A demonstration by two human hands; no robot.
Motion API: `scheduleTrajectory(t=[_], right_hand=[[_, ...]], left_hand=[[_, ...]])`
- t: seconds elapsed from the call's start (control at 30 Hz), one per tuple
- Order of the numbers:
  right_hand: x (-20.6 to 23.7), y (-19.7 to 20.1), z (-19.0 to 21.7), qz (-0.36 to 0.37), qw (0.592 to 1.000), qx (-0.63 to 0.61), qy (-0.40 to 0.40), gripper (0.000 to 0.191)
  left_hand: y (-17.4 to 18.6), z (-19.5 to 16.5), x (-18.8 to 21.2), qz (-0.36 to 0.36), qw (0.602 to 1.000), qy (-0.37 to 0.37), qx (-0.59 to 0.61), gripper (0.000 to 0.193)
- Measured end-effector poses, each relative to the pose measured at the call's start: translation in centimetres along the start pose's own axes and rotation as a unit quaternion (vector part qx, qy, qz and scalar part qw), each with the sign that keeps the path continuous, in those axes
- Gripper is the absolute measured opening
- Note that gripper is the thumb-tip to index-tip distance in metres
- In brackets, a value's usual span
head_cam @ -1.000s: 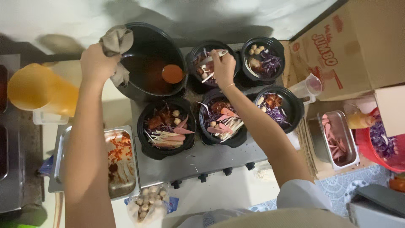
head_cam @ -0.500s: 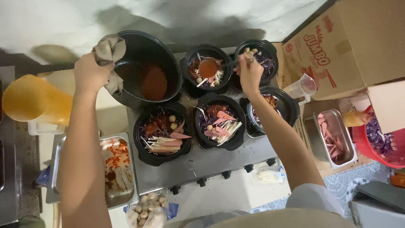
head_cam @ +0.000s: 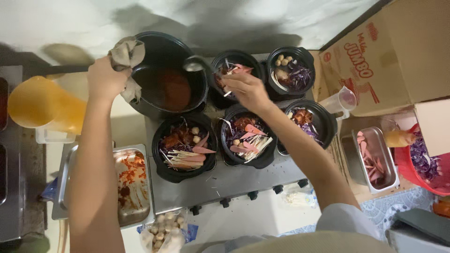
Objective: The person adds slices of ham and other toppings from metal trays into several clay pots on a gas stove, ladles red broth from a large pot into the pots, fetches water in a plastic pitcher, adds blocks of instant noodles into the pots, retrieves frozen meat portions from a chest freezer, unwraps them, and places the meat portions on top of the noodles in the pots.
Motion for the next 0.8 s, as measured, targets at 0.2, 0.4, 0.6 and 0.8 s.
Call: scheduleTrajectory(t=[0.2, 0.4, 0.6, 0.8], right_hand=[[-2.6, -8.9, 0.3, 0.079, 0.996, 0.012, -0.045, 0.019], [-1.2, -12.0, -2.8, 0.092, 0.965, -0.01, -0.247, 0.025], [1.5, -11.4, -5.9, -0.017, 0.875, -0.15, -0.461, 0.033], [3.4, -5.5, -8.5, -0.111, 0.853, -0.175, -0.478, 0.025]], left_hand=[[-0.2, -1.2, -0.1, -0.015, 0.998, -0.048, -0.043, 0.035], [-0.4, -1.9, 0.2, -0.006, 0.999, -0.042, -0.025, 0.034], [-0.3, -2.2, 0.3, -0.013, 0.998, -0.051, -0.036, 0.035], [-0.5, -2.1, 0.1, -0.014, 0.996, -0.079, -0.038, 0.034]])
Point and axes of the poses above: each hand's wrist, its own x-axis away from the middle knuckle, its own y-axis out of the back of the hand, z = x × y, the point moved 5 cm from there along -x, towards the middle knuckle, and after that the axes turned 9 degrees about x, right-handed, at the moved point
